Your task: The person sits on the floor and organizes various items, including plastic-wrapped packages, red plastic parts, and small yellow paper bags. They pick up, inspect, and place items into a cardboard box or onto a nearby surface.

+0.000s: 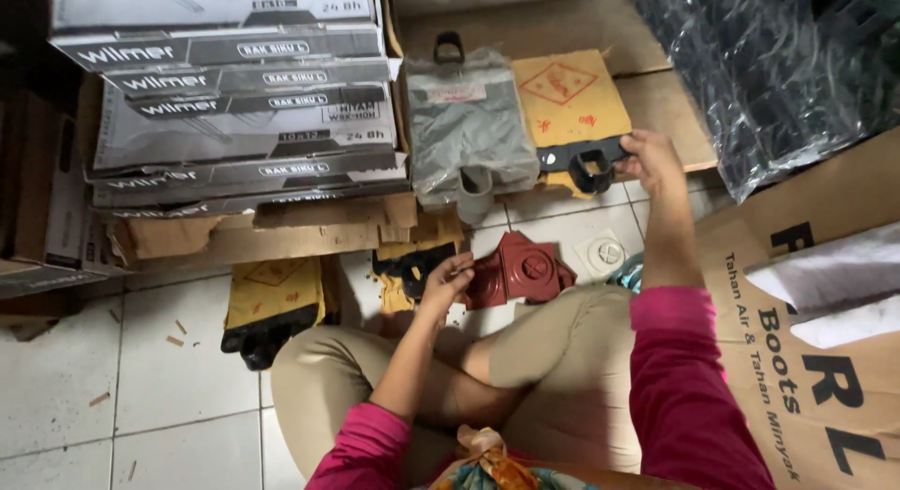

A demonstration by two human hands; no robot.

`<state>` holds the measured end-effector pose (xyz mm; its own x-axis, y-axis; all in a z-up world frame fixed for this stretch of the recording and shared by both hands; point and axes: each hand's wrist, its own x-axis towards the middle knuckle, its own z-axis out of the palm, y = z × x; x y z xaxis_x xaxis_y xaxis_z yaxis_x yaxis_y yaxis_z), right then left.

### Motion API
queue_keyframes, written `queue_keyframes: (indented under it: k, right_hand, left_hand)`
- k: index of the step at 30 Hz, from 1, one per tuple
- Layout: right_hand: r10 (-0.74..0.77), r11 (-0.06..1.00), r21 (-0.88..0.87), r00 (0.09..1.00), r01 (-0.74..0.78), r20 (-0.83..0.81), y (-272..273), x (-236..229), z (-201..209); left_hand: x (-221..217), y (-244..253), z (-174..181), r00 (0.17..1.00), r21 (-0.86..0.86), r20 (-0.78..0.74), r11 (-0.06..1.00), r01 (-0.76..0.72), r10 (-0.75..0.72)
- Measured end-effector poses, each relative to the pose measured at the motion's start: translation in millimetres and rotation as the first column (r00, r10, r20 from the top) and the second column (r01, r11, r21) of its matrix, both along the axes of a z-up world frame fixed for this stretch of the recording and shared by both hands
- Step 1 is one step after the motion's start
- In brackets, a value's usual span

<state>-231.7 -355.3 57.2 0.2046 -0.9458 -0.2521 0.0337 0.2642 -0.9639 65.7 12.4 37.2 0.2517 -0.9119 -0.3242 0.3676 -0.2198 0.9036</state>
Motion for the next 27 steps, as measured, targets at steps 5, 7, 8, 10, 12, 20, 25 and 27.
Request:
queue_keyframes:
  k: [5,7,8,10,12,20,25,27]
  right_hand:
    - [0.042,0.999,-0.006,0.988,-0.044,-0.151,10.0,-0.4,17.9]
    - [0.040,0.999,0.001,0.978,-0.040,-0.205,3.2,-1.1,12.1]
    - [0.027,1.000,-0.002,0.967,-0.028,-0.253,0.0,-1.1,8.4]
    - [-0.012,0.999,-0.047,0.941,-0.004,-0.338,-1.1,2.9,2.7]
    - [-0.055,0.995,-0.104,0.908,0.013,-0.415,-4.7,0.6,5.0]
    - [-0.523,0.511,-0.858,0.771,-0.056,-0.362,128.0,11.4,97.0]
    - [0.321,0.848,-0.206,0.784,-0.488,-0.531,287.7,119.1,181.7]
    - [0.532,0.778,-0.059,0.705,-0.626,-0.469,293.5,150.6,136.9]
  left_hand:
    - [9.1,-0.5,-20.0,0.998,-0.014,0.023,0.998,-0.066,0.067]
    - [11.9,-0.4,-19.6,0.993,-0.010,0.027,0.993,-0.115,0.115]
    - [13.6,0.0,-19.8,0.987,-0.016,0.037,0.988,-0.154,0.155]
    - [20.4,-2.2,-29.3,0.976,-0.012,0.059,0.978,-0.208,0.209]
    - [28.4,-5.3,-38.2,0.962,-0.016,0.081,0.965,-0.262,0.262]
    - [73.6,-3.9,-56.6,0.774,0.091,-0.039,0.774,-0.627,0.632]
    - [76.7,-1.1,-41.1,0.694,0.143,0.064,0.681,-0.718,0.717]
    - [75.3,-1.7,-45.4,0.691,0.234,0.180,0.652,-0.722,0.700]
